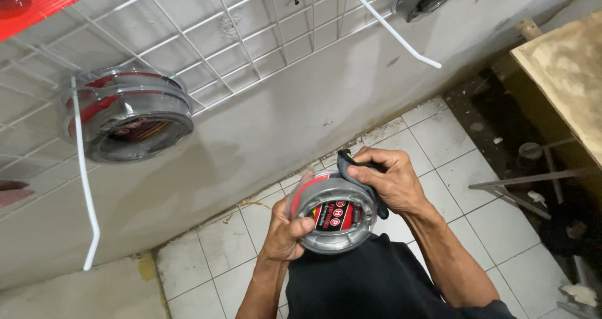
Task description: Wiping a packaged motorcycle part with a cloth and hanging it on a wall rack.
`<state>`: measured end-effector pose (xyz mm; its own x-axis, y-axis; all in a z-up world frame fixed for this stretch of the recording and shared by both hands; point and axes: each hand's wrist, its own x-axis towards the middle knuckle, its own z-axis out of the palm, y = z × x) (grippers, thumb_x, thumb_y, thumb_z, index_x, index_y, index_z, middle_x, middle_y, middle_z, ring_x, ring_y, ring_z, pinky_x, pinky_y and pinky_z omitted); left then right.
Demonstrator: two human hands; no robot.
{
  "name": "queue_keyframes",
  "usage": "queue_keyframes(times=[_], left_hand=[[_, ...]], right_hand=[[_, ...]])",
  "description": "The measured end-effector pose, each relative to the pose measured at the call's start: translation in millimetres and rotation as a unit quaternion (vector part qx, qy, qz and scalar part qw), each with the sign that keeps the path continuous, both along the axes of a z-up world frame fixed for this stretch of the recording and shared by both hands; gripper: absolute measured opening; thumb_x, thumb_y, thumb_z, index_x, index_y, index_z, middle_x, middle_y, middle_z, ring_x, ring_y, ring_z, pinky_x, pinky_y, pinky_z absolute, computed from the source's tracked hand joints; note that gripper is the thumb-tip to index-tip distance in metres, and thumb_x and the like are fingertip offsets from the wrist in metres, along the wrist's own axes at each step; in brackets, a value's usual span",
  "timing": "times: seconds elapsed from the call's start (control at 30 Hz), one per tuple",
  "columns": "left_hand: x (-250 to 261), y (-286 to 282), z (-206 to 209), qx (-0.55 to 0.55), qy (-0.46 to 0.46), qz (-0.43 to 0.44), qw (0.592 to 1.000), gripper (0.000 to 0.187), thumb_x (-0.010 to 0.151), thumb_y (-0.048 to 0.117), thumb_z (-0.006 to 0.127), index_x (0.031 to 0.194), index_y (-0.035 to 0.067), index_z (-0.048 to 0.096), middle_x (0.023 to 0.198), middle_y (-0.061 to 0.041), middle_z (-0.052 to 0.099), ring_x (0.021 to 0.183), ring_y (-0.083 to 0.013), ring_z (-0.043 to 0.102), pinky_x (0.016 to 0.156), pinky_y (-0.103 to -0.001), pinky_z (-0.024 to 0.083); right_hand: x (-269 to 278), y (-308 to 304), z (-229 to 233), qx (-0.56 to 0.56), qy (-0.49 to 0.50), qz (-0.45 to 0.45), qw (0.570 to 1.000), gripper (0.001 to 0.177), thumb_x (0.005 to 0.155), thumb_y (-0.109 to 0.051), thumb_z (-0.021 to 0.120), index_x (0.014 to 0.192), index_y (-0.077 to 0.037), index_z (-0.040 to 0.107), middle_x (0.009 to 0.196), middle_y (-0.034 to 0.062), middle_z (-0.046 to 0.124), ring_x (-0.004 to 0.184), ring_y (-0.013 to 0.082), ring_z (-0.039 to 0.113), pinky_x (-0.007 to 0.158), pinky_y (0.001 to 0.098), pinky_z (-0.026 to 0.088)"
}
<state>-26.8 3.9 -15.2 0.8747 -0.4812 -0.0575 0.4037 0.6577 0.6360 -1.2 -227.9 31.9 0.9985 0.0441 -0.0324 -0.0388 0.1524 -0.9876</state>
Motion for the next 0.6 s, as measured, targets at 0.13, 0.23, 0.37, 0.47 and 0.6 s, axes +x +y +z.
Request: queue_keyframes(times=[0.13, 0.23, 0.37, 0.47, 0.6], left_hand=[[2.5, -0.6, 11.6, -0.033, -0.020, 0.023, 0.999, 0.091, 0.079, 0.015, 0.079, 0.155, -0.006, 0.033, 0.137, -0.027, 0.060, 0.119, -0.0341, 0.064, 0.105, -0.044, 0.054], [1.1, 1.0, 11.7, -0.056, -0.086, 0.098, 0.990, 0.080, 0.084, 0.018, 0.082, 0.153, 0.006, 0.043, 0.133, -0.018, 0.065, 0.119, -0.0328, 0.065, 0.106, -0.051, 0.056], [-4.9, -2.9, 4.1, -0.008, -0.093, 0.168, 0.981, 0.088, 0.081, 0.013, 0.076, 0.157, 0.002, 0.033, 0.140, -0.021, 0.058, 0.125, -0.0341, 0.060, 0.110, -0.051, 0.051], [-6.3, -12.2, 7.1, 0.024, -0.113, 0.167, 0.979, 0.088, 0.080, 0.011, 0.072, 0.157, 0.000, 0.031, 0.143, -0.023, 0.055, 0.129, -0.0359, 0.057, 0.112, -0.053, 0.048], [-7.8, -18.5, 16.7, 0.065, -0.146, 0.126, 0.979, 0.082, 0.082, 0.009, 0.070, 0.155, -0.003, 0.034, 0.146, -0.024, 0.055, 0.132, -0.0339, 0.056, 0.116, -0.049, 0.043]], right_hand=[[-2.3, -11.2, -7.0, -0.013, 0.000, -0.001, 1.000, 0.019, 0.087, -0.009, 0.073, 0.098, 0.006, 0.077, 0.093, 0.0125, 0.074, 0.062, 0.0126, 0.060, 0.052, 0.0213, 0.051], [-16.1, -23.7, -14.5, -0.006, 0.008, -0.096, 0.995, 0.029, 0.090, -0.024, 0.071, 0.098, 0.003, 0.074, 0.086, 0.0104, 0.066, 0.058, 0.0103, 0.052, 0.045, 0.0200, 0.043], [-38.2, -11.5, -31.2, 0.045, 0.009, -0.108, 0.993, 0.034, 0.091, -0.014, 0.068, 0.118, 0.006, 0.071, 0.086, 0.0142, 0.072, 0.057, 0.0116, 0.059, 0.046, 0.0201, 0.050], [-39.9, 9.0, -17.1, -0.005, -0.043, -0.085, 0.995, 0.026, 0.092, -0.010, 0.067, 0.111, 0.006, 0.074, 0.103, 0.0141, 0.070, 0.078, 0.0152, 0.062, 0.064, 0.0231, 0.053], [-34.2, 14.9, 6.4, -0.169, -0.097, -0.125, 0.973, 0.023, 0.093, -0.011, 0.065, 0.110, 0.001, 0.075, 0.115, 0.0119, 0.067, 0.102, 0.0178, 0.060, 0.087, 0.0287, 0.051]])
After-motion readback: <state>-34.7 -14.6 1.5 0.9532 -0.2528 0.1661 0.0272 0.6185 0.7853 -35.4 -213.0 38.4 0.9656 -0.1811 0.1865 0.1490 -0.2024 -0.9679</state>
